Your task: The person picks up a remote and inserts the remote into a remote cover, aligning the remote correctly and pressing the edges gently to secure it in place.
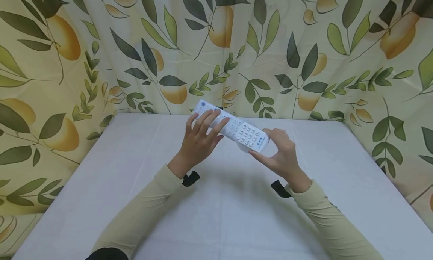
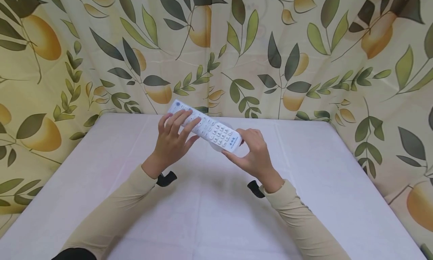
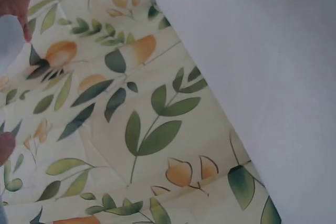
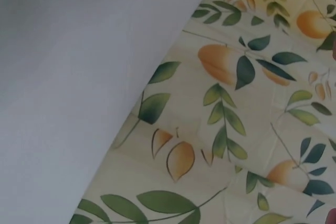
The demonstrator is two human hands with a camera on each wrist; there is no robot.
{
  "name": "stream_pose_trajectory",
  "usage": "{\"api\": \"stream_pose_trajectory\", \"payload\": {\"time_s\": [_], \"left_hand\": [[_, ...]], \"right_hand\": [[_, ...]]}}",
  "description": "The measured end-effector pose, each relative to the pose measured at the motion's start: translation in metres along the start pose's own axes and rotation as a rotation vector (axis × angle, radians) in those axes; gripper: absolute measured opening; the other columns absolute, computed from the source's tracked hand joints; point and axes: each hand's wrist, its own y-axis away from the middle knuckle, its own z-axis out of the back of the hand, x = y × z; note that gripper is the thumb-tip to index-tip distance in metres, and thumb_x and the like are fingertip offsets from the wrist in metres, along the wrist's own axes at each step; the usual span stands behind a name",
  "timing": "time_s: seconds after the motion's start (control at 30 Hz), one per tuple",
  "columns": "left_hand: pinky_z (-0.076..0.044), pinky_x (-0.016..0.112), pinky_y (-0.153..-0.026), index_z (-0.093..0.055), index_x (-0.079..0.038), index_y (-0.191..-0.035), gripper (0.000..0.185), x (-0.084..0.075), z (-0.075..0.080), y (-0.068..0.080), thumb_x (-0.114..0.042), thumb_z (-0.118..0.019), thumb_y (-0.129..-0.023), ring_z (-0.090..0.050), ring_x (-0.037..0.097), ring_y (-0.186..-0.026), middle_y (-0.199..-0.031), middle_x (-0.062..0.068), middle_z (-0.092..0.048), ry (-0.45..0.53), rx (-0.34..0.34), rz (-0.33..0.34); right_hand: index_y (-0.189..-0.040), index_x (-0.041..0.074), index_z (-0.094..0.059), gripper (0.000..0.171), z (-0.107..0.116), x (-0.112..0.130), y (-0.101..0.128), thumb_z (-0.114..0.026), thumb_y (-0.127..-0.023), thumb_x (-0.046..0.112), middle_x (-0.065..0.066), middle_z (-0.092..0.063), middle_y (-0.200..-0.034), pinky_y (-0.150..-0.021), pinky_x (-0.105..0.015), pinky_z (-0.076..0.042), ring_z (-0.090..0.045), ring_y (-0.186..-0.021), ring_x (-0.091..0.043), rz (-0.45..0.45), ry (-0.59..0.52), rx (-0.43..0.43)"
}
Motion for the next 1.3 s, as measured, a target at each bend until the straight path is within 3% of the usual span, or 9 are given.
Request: {"api": "stream_pose_trajectory", "payload": {"time_s": [0.1, 0.2, 0.37, 0.6, 0.77, 0.93, 1.1, 1.2, 1.3], "left_hand": [[-0.037, 0.043, -0.098, -0.059, -0.016, -0.116, 0.043, 0.002, -0.001, -0.001, -0.018, -0.077, -0.076, -0.054, 0.023, -0.113, -0.118, 0.007, -0.060, -0.006, -0.021, -0.027], [-0.042, 0.041, -0.096, -0.066, -0.014, -0.105, 0.032, 0.002, -0.001, -0.001, -0.014, -0.078, -0.075, -0.064, 0.020, -0.101, -0.104, 0.003, -0.069, -0.009, -0.054, -0.051], [-0.043, 0.040, -0.095, -0.066, -0.010, -0.110, 0.034, -0.002, -0.003, 0.002, -0.019, -0.075, -0.079, -0.065, 0.019, -0.095, -0.101, 0.003, -0.070, 0.002, -0.064, -0.065], [-0.039, 0.038, -0.083, -0.058, -0.012, -0.121, 0.050, -0.003, -0.007, 0.004, -0.036, -0.071, -0.080, -0.057, 0.020, -0.092, -0.100, 0.004, -0.061, 0.001, -0.004, -0.095], [-0.041, 0.036, -0.078, -0.058, -0.021, -0.113, 0.047, -0.003, -0.007, 0.004, -0.032, -0.078, -0.073, -0.058, 0.019, -0.088, -0.097, 0.003, -0.061, -0.017, 0.008, -0.103], [-0.044, 0.037, -0.080, -0.061, -0.021, -0.116, 0.049, -0.005, -0.004, 0.003, -0.040, -0.076, -0.074, -0.060, 0.020, -0.090, -0.101, 0.005, -0.063, -0.010, 0.133, -0.076], [-0.049, 0.037, -0.082, -0.057, -0.016, -0.126, 0.056, -0.002, 0.001, 0.003, -0.048, -0.067, -0.081, -0.064, 0.023, -0.093, -0.107, 0.008, -0.065, 0.059, 0.332, -0.017], [-0.052, 0.036, -0.082, -0.055, -0.014, -0.129, 0.056, -0.001, 0.003, 0.003, -0.049, -0.061, -0.086, -0.065, 0.024, -0.092, -0.107, 0.009, -0.065, 0.122, 0.446, 0.006], [-0.055, 0.034, -0.076, -0.055, -0.011, -0.129, 0.053, -0.001, 0.005, 0.002, -0.046, -0.057, -0.089, -0.067, 0.022, -0.085, -0.104, 0.010, -0.067, 0.239, 0.547, 0.034]], "right_hand": [[-0.102, -0.008, -0.063, 0.075, 0.000, 0.001, 0.001, -0.055, -0.082, 0.064, -0.023, -0.068, -0.095, -0.081, -0.029, -0.041, -0.059, -0.086, -0.034, -0.042, -0.049, 0.052], [-0.104, -0.008, -0.063, 0.063, 0.001, 0.002, 0.001, -0.061, -0.085, 0.051, -0.023, -0.068, -0.099, -0.080, -0.034, -0.045, -0.061, -0.090, -0.035, -0.117, -0.085, 0.109], [-0.099, -0.006, -0.065, 0.042, 0.003, 0.002, -0.001, -0.056, -0.091, 0.035, -0.020, -0.070, -0.092, -0.067, -0.033, -0.051, -0.063, -0.077, -0.026, -0.235, -0.122, 0.177], [-0.071, -0.002, -0.061, 0.069, 0.005, 0.004, -0.004, -0.033, -0.096, 0.056, -0.008, -0.058, -0.062, -0.054, -0.021, -0.038, -0.048, -0.062, -0.006, -0.351, -0.192, 0.251], [-0.081, -0.007, -0.064, 0.078, 0.007, 0.005, -0.005, -0.026, -0.095, 0.060, -0.015, -0.061, -0.068, -0.052, -0.020, -0.038, -0.051, -0.062, -0.011, -0.459, -0.179, 0.325], [-0.092, -0.005, -0.062, 0.054, 0.012, 0.004, -0.007, -0.032, -0.102, 0.037, -0.018, -0.063, -0.080, -0.061, -0.026, -0.043, -0.055, -0.073, -0.024, -0.523, -0.117, 0.385], [-0.100, -0.002, -0.061, 0.016, 0.016, -0.003, -0.001, -0.056, -0.092, 0.011, -0.011, -0.061, -0.078, -0.065, -0.025, -0.043, -0.054, -0.075, -0.019, -0.349, 0.038, 0.267], [-0.102, -0.003, -0.060, 0.021, 0.016, -0.007, 0.005, -0.065, -0.083, 0.004, -0.011, -0.059, -0.078, -0.068, -0.026, -0.042, -0.053, -0.075, -0.019, -0.169, 0.116, 0.163], [-0.095, -0.004, -0.062, 0.019, 0.016, -0.009, 0.009, -0.062, -0.084, 0.010, -0.014, -0.059, -0.079, -0.070, -0.033, -0.041, -0.053, -0.075, -0.024, -0.001, 0.126, 0.084]]}}
